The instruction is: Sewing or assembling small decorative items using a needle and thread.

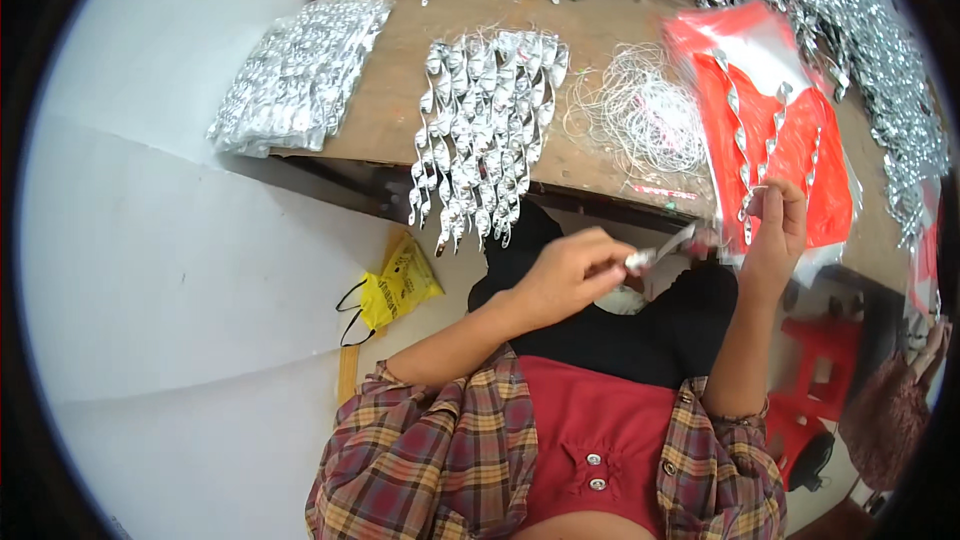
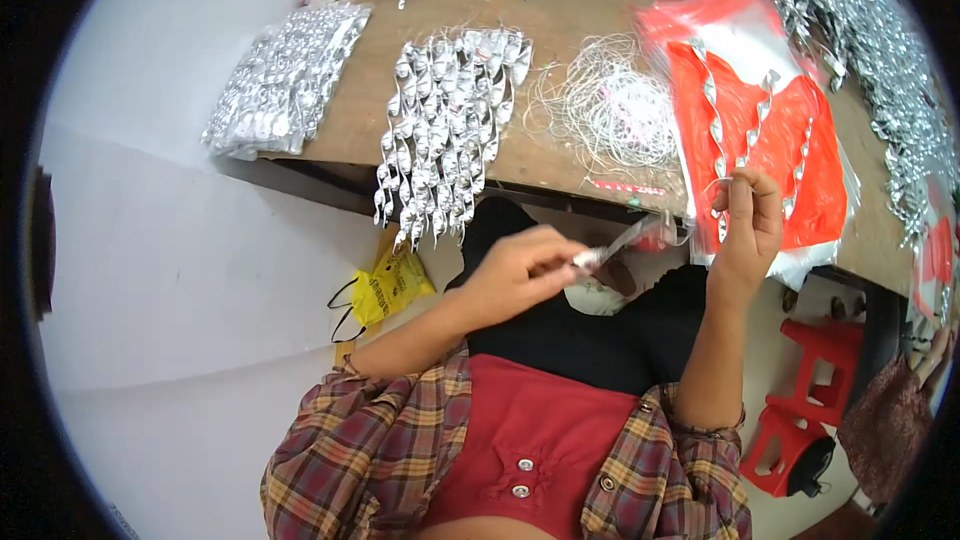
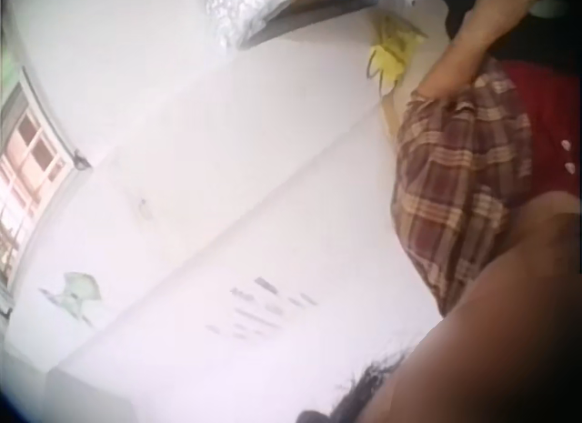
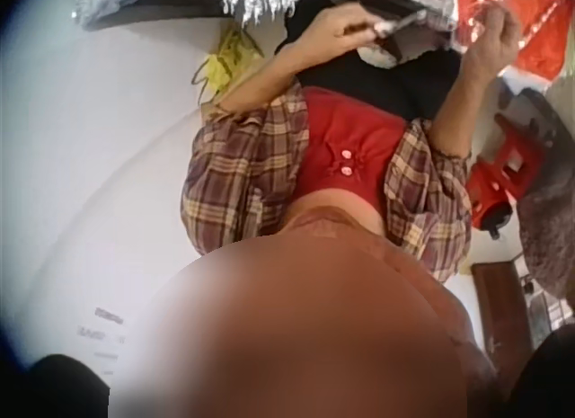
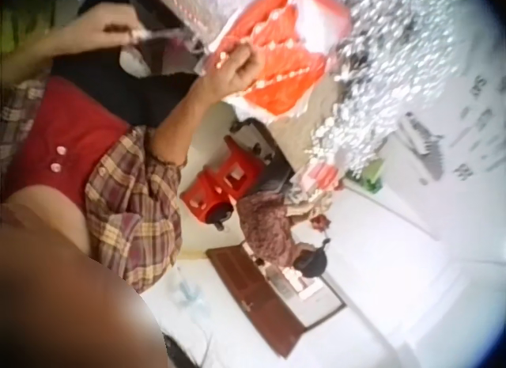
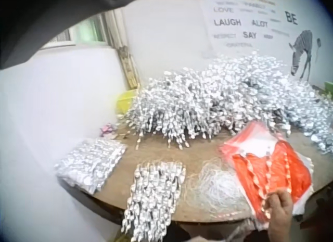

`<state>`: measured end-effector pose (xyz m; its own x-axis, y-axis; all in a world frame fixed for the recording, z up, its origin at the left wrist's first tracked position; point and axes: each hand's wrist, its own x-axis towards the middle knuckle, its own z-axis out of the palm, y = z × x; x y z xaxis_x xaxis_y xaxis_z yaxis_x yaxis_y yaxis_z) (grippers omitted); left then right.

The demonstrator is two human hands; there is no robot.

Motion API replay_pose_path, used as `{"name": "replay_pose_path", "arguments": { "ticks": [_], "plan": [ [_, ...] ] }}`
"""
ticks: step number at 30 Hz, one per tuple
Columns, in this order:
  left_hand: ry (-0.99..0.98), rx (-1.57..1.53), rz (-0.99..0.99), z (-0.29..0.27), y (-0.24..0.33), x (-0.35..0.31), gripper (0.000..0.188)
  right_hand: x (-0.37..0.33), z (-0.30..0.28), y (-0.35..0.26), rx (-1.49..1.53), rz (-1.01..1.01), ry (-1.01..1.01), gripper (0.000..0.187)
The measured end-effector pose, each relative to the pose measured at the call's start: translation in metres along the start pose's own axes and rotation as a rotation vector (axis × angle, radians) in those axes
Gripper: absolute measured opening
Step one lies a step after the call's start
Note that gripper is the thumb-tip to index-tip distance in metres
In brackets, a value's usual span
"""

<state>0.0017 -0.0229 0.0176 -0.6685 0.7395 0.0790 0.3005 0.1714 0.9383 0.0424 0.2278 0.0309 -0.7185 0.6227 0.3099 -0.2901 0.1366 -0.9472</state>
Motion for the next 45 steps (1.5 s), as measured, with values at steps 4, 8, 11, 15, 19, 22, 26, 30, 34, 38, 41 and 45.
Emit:
{"name": "replay_pose_path", "arguments": {
  "ticks": [4, 8, 11, 15, 19, 22, 26, 30, 34, 38, 41, 45],
  "plan": [
    [0.357, -0.328, -0.288, -0.054, 0.044, 0.020, 0.036, -0.015, 0.007, -0.009, 0.030, 0.040, -0.090, 0.020],
    [0.702, -0.123, -0.207, -0.118, 0.030, 0.035, 0.036, -0.024, 0.003, -0.006, 0.080, 0.099, -0.214, 0.020],
    [0.681, -0.005, -0.234, -0.159, -0.009, 0.032, 0.038, -0.024, 0.004, -0.007, 0.079, 0.134, -0.226, 0.018],
    [0.642, 0.206, -0.250, -0.168, -0.034, 0.040, 0.042, -0.023, 0.004, -0.005, 0.051, 0.127, -0.251, 0.018],
    [0.566, 0.203, -0.253, -0.172, -0.048, 0.042, 0.043, -0.020, 0.005, -0.003, 0.027, 0.105, -0.258, 0.019],
    [0.552, 0.253, -0.204, -0.173, -0.055, 0.041, 0.042, -0.014, 0.008, -0.005, 0.040, 0.145, -0.227, 0.018],
    [0.634, 0.198, -0.105, -0.183, -0.063, 0.035, 0.036, -0.005, 0.025, -0.011, -0.044, 0.110, -0.317, 0.016],
    [0.607, 0.217, -0.145, -0.175, -0.036, 0.039, 0.033, 0.030, 0.044, -0.020, -0.178, -0.005, -0.382, 0.016],
    [0.582, 0.310, -0.092, -0.157, -0.032, 0.032, 0.030, 0.097, 0.077, -0.007, -0.298, -0.121, -0.469, 0.020],
    [0.639, 0.255, 0.000, -0.128, 0.003, -0.003, 0.025, 0.172, 0.124, 0.030, -0.413, -0.219, -0.488, 0.022],
    [0.637, 0.214, -0.040, -0.125, 0.012, -0.038, 0.022, 0.218, 0.161, 0.045, -0.285, -0.084, -0.530, 0.023],
    [0.749, 0.078, -0.149, -0.129, 0.004, -0.076, 0.021, 0.256, 0.210, 0.047, -0.199, 0.054, -0.522, 0.029]
  ]
}}
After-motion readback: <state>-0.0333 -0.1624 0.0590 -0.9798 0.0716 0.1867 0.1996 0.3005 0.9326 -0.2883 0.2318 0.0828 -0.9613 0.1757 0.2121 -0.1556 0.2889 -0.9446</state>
